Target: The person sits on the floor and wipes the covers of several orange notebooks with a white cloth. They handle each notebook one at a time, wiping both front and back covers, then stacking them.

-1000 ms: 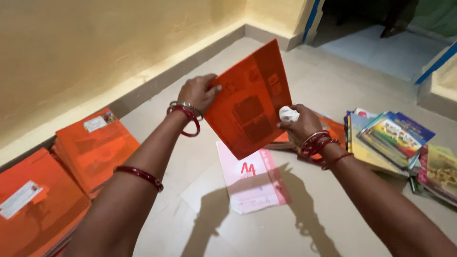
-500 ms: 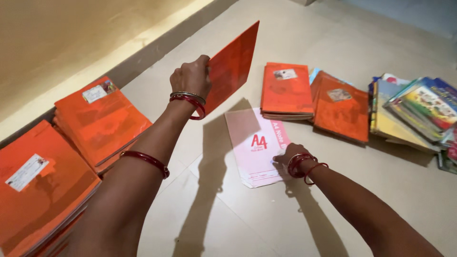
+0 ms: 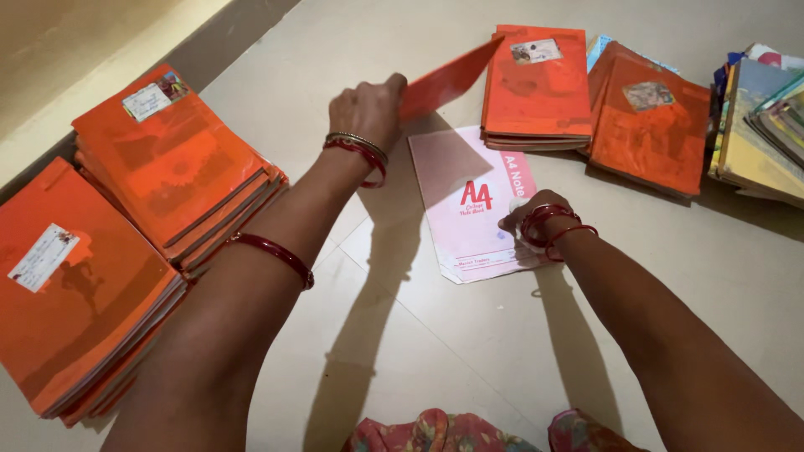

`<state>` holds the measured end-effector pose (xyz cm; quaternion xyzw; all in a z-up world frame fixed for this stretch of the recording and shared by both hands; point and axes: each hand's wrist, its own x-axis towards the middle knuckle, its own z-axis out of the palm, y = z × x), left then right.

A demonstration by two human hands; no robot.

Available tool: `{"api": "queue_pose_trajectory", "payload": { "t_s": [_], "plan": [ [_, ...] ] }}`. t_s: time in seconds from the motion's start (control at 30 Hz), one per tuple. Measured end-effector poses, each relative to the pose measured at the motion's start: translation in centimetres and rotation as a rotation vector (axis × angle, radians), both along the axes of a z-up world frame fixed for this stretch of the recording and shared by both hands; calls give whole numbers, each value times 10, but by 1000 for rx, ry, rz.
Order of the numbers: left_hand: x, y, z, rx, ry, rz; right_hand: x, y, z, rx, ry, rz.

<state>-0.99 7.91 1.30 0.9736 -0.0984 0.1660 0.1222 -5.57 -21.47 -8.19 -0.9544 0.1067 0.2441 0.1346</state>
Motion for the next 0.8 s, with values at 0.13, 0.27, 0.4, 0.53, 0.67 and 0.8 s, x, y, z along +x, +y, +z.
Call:
{"api": "queue_pose_trajectory", "payload": {
  "t_s": [0.13, 0.27, 0.4, 0.53, 0.67, 0.8],
  "plan": [
    [-9, -12, -3, -9, 188, 13, 3, -2, 0, 107, 14, -174],
    [-18, -26, -11, 0, 329, 6, 10, -10, -19, 458, 47, -485],
    [-22, -31, -16, 14, 377, -8, 29, -14, -41, 501, 135, -465],
    [-21, -30, -16, -23, 366, 16, 51, -21, -30, 344, 168, -271],
    [-18, -22, -9, -25, 361, 31, 60, -33, 16, 359, 158, -263],
    [-16, -24, -2, -33, 339, 55, 50, -72, 70, 416, 148, -241]
  ]
}}
